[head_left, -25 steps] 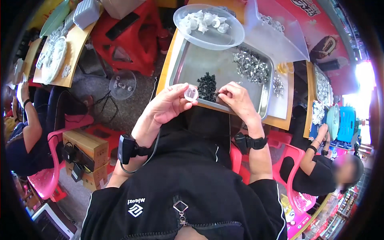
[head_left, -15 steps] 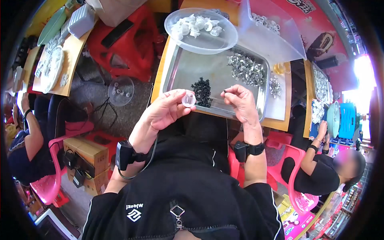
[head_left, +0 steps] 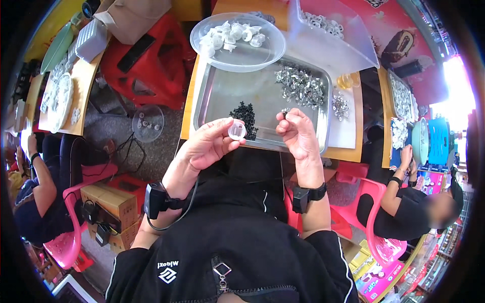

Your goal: Manually inserting black pins into white plastic circular components at an assembly bench.

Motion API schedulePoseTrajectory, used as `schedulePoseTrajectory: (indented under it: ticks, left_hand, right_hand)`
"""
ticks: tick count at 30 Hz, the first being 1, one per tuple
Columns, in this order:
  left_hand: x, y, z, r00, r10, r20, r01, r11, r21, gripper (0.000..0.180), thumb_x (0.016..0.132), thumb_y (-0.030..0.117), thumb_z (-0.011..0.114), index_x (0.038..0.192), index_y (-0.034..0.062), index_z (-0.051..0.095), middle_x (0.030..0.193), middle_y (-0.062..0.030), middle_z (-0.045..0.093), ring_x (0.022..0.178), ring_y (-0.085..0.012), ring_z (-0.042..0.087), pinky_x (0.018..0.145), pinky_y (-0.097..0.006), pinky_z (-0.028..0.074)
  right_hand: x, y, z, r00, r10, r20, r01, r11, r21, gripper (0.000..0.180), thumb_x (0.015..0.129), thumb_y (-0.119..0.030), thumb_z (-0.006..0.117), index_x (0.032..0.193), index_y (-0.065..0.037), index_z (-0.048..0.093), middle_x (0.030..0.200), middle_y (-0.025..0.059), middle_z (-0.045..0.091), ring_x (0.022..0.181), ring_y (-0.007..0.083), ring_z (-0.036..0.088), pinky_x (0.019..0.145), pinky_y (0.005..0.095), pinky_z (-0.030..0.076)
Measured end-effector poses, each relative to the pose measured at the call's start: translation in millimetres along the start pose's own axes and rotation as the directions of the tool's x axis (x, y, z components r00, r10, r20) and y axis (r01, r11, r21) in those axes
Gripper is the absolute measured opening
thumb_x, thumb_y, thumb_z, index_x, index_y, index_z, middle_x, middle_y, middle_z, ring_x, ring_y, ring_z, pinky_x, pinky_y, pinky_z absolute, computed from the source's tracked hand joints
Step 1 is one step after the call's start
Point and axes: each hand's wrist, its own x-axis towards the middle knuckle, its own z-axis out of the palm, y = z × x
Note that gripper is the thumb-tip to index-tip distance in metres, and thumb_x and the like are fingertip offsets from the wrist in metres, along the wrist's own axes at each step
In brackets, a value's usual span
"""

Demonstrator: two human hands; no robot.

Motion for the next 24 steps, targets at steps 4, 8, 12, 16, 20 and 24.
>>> schedulePoseTrajectory:
  ticks: [4,8,12,16,20,24]
  left_hand:
    - [1.0,-0.4,-0.6,1.0,-0.001,0.004,0.001,1.0,-0.008,0.029,0.091,0.021,0.057,0.107,-0.004,0.058,0.092,-0.0137,0.065,0.077,-0.0213,0.067,0.067,-0.024,0.058]
    - [0.0,2.4,-1.3,1.0,0.0,-0.006,0.0,1.0,-0.01,0.032,0.092,0.022,0.055,0.109,-0.0057,0.056,0.093,-0.0143,0.065,0.078,-0.0209,0.067,0.068,-0.024,0.058]
    - [-7.0,7.3,3.9,0.999,0.008,0.049,-0.012,0.997,0.074,0.036,0.093,0.021,0.054,0.114,-0.0077,0.054,0.097,-0.014,0.064,0.082,-0.0202,0.066,0.074,-0.024,0.056]
    - [-9.0,6.4,-1.1,0.996,0.053,0.068,-0.058,0.996,0.069,0.036,0.092,0.019,0.054,0.117,-0.0065,0.053,0.098,-0.012,0.064,0.085,-0.0186,0.065,0.076,-0.024,0.055]
    - [-6.8,2.9,-5.7,0.994,0.01,0.113,-0.016,0.999,0.047,0.032,0.093,0.022,0.054,0.115,-0.0012,0.056,0.094,-0.0082,0.064,0.081,-0.0156,0.064,0.073,-0.024,0.054]
    - [-9.5,1.6,-5.7,0.993,0.004,0.12,-0.009,0.999,0.046,0.028,0.092,0.027,0.055,0.104,0.0018,0.058,0.087,-0.0067,0.064,0.076,-0.014,0.063,0.069,-0.024,0.053]
  right_hand:
    - [2.6,-1.3,-0.5,0.997,0.015,-0.076,-0.013,0.999,0.032,0.008,0.085,-0.004,0.059,0.092,0.0,0.062,0.086,0.015,0.064,0.068,0.0139,0.06,0.063,0.0255,0.05]
    - [2.2,3.4,2.9,0.994,-0.004,-0.109,0.004,1.0,-0.006,0.014,0.085,-0.004,0.06,0.098,0.002,0.061,0.087,0.0142,0.063,0.068,0.0139,0.06,0.065,0.0254,0.05]
    - [0.3,6.0,11.7,0.991,-0.035,-0.133,0.027,0.998,-0.065,0.016,0.086,-0.003,0.06,0.101,0.003,0.061,0.089,0.0144,0.064,0.069,0.014,0.06,0.067,0.0248,0.051]
    - [-0.8,9.7,13.7,0.996,-0.069,-0.062,0.063,0.994,-0.09,0.015,0.086,-0.002,0.06,0.1,0.004,0.062,0.09,0.0147,0.064,0.07,0.0141,0.061,0.066,0.0245,0.052]
    - [-10.0,6.6,34.3,0.99,-0.143,0.002,0.139,0.962,-0.233,0.013,0.082,0.0,0.064,0.095,0.004,0.063,0.085,0.0147,0.065,0.067,0.014,0.061,0.065,0.0232,0.051]
    - [-16.6,8.8,57.7,0.969,-0.187,0.161,0.239,0.875,-0.422,0.013,0.08,0.002,0.066,0.093,0.003,0.063,0.088,0.0115,0.065,0.069,0.013,0.06,0.066,0.0225,0.05]
